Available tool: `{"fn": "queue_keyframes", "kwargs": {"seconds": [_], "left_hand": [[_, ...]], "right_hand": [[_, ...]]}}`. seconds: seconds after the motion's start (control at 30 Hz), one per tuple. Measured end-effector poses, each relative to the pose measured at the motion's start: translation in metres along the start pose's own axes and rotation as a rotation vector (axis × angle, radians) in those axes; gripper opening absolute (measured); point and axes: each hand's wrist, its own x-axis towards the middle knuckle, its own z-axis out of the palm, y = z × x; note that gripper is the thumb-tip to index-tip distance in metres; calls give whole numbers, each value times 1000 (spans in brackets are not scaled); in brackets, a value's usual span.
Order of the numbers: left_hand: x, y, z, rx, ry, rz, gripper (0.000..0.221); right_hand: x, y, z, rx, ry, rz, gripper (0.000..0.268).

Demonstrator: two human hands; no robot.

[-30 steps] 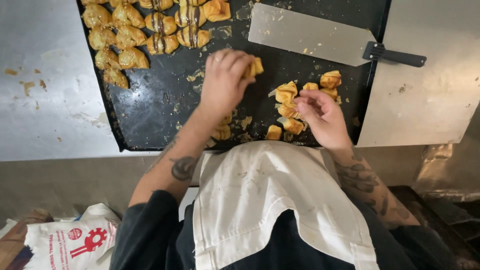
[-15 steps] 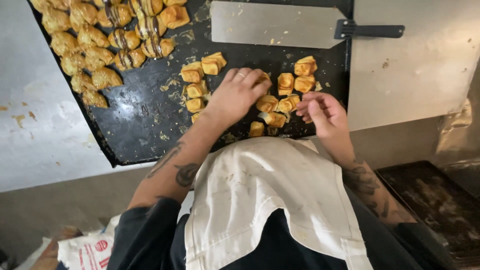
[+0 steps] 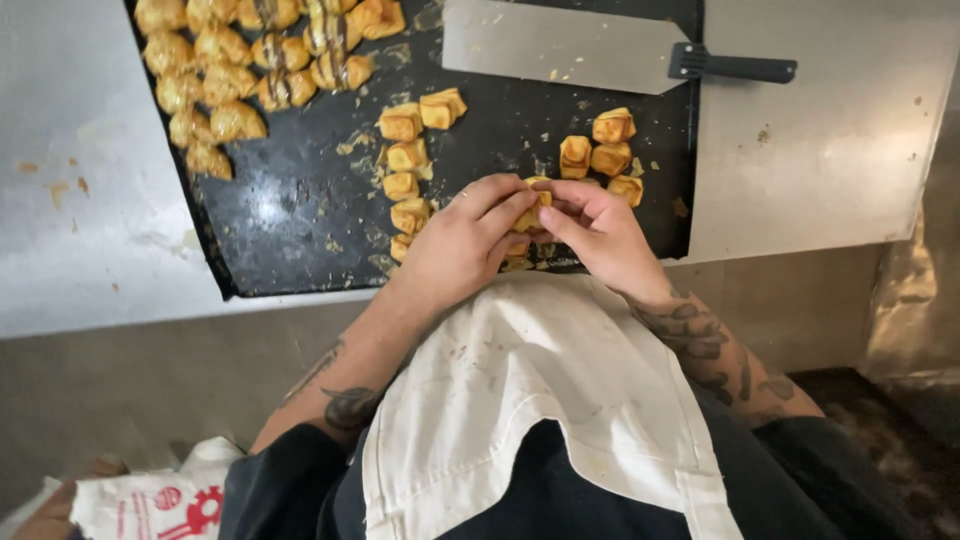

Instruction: Manually folding and shaping small pieces of dough into a specific pastry shape and arranging them on a baking tray.

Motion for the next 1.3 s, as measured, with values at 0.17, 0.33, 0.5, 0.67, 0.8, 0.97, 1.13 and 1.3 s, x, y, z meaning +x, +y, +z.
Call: {"fn": "queue_keyframes", "kwargs": {"seconds": [0.17, 0.33, 0.5, 0.67, 0.8, 0.97, 1.13, 1.3], "left_hand": [[-9, 7, -4, -192, 78, -143, 51], [-20, 10, -2, -682, 331, -362, 46], [-26, -49, 14, 1, 310, -175, 51], [-13, -109, 17, 331, 291, -128, 51], [-21, -119, 20, 568, 218, -124, 46], [-15, -110, 14, 634, 182, -102, 63], [1, -100, 75, 601, -39, 88, 57], [20, -78, 93, 436, -163, 215, 39]], "right_hand": [[2, 16, -1, -61, 12, 29, 44], [5, 15, 4, -104, 18, 49, 48], [21, 10, 0, -392, -43, 8, 58], [21, 8, -26, -419, 17, 14, 54], [4, 31, -50, -263, 120, 32, 46], [-25, 61, -71, -188, 202, 35, 46], [-53, 63, -71, -224, 247, 43, 46], [-66, 65, -73, -300, 244, -47, 39]]}}
